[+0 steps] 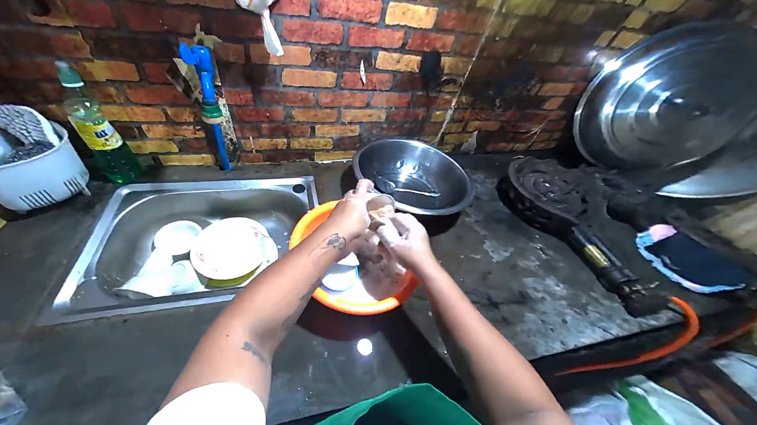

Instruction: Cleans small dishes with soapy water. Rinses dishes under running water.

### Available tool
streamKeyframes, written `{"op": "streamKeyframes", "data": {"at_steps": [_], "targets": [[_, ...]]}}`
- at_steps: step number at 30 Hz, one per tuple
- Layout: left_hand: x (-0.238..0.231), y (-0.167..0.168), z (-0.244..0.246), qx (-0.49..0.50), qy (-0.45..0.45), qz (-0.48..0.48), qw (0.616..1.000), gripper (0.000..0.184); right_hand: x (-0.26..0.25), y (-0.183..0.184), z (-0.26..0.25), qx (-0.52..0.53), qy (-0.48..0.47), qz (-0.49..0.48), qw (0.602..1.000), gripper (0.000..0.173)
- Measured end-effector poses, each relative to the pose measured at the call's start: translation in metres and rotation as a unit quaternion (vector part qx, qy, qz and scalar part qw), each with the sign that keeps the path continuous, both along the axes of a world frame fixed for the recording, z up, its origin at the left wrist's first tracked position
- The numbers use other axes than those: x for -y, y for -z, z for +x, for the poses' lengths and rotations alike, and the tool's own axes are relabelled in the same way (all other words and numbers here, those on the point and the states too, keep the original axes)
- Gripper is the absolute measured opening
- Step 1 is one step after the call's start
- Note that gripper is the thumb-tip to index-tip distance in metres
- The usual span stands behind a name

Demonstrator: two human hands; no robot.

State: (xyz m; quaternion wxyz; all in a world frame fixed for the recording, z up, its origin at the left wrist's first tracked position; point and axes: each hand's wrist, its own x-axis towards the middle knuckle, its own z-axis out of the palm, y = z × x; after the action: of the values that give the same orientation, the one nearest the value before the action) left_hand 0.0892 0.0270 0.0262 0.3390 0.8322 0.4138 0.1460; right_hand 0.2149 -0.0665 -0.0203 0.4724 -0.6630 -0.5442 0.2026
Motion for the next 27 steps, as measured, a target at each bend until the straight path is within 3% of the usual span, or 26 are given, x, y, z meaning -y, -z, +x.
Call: {"op": "streamKeyframes", "data": {"at_steps": [2,3,5,7,10,12,13,15,17,18,20,22,24,27], "targets": [[-0.001,-0.007,0.003,0.009,0.047,0.036,0.998,0.088,-0.010,0.025,-0.003,0.126,0.011,0.185,0.975,0.025],[0.001,-0.016,0.004,0.006,0.062,0.012,0.998,0.083,-0.015,0.031,0.000,0.177,0.006,0.246,0.953,0.025],[0.011,-0.041,0.003,-0.012,0.080,-0.092,0.992,0.063,-0.028,0.032,0.005,0.250,-0.011,0.336,0.908,0.021],[0.018,-0.054,0.003,-0.019,0.084,-0.112,0.990,0.059,-0.038,0.023,0.004,0.301,-0.004,0.363,0.882,0.020],[0.020,-0.056,0.006,-0.032,0.079,0.015,0.996,0.068,-0.039,0.006,-0.009,0.368,0.108,0.227,0.895,0.022],[0.023,-0.049,0.009,-0.032,0.092,0.129,0.987,0.064,-0.034,-0.005,-0.026,0.310,0.149,0.026,0.939,0.036],[0.023,-0.042,0.009,-0.024,0.109,0.182,0.977,0.056,-0.031,-0.012,-0.034,0.226,0.143,-0.055,0.962,0.046],[0.023,-0.029,0.005,0.005,0.149,0.255,0.955,0.046,-0.027,-0.014,-0.041,-0.007,0.113,-0.034,0.993,0.054],[0.022,-0.019,-0.006,0.047,0.180,0.294,0.938,0.048,-0.031,-0.004,-0.038,-0.173,0.059,0.046,0.982,0.049],[0.025,-0.020,-0.013,0.054,0.185,0.296,0.935,0.051,-0.031,-0.004,-0.034,-0.209,0.027,0.041,0.977,0.040],[0.020,-0.012,-0.024,0.051,0.192,0.297,0.934,0.053,-0.025,-0.011,-0.023,-0.133,-0.034,-0.041,0.990,0.026],[0.004,0.000,-0.029,0.082,0.181,0.271,0.942,0.049,-0.020,-0.022,-0.013,0.094,-0.073,-0.131,0.984,0.022],[-0.010,0.010,-0.032,0.166,0.100,0.166,0.967,0.044,-0.011,-0.030,-0.016,0.221,-0.033,-0.096,0.970,0.023],[-0.019,0.017,-0.033,0.252,0.004,-0.025,0.967,0.041,-0.012,-0.031,-0.029,0.243,0.055,0.001,0.968,0.022]]}}
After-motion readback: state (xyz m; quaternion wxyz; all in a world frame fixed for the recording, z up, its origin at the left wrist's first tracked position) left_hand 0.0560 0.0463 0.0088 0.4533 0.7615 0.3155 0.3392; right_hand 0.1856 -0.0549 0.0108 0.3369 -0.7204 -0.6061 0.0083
